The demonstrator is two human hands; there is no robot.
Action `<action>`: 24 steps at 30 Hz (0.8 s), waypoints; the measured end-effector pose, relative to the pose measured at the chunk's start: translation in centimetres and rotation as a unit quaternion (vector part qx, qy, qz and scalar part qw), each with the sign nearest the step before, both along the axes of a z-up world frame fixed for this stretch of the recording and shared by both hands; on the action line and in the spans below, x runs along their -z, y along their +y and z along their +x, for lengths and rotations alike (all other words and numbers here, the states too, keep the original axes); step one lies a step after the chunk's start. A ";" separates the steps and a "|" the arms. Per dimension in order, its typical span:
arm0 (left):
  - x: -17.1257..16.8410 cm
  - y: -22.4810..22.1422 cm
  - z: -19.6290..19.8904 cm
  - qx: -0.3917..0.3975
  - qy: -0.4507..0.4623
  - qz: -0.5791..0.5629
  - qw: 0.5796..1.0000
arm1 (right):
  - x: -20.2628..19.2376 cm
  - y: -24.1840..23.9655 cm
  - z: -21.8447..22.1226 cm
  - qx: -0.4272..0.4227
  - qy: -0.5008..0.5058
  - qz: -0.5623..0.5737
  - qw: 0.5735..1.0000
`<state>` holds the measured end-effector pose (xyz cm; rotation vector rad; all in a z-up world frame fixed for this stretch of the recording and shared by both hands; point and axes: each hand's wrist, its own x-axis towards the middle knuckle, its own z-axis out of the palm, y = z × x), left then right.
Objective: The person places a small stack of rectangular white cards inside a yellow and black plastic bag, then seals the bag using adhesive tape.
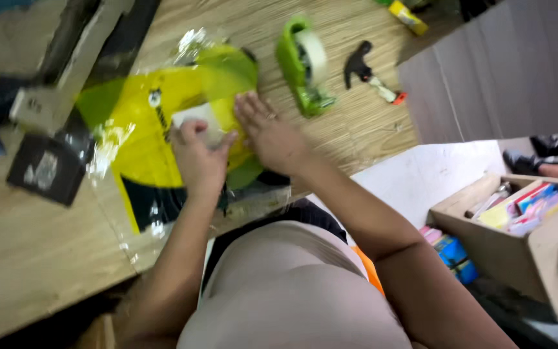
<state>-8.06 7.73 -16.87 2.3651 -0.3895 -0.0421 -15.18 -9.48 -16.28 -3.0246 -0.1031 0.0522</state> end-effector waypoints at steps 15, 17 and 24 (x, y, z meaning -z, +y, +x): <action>0.2 0.1 -0.1 -0.014 -0.009 -0.006 1.000 | 2.6 -3.0 0.5 -0.032 -0.046 0.273 0.960; -0.5 -0.6 -0.5 -0.040 0.002 -0.024 0.999 | 1.5 -3.2 0.3 -0.050 -0.020 0.226 0.973; -0.4 -0.9 -1.3 -0.028 0.051 -0.050 0.997 | 0.2 -0.6 0.0 -0.009 0.098 0.031 0.995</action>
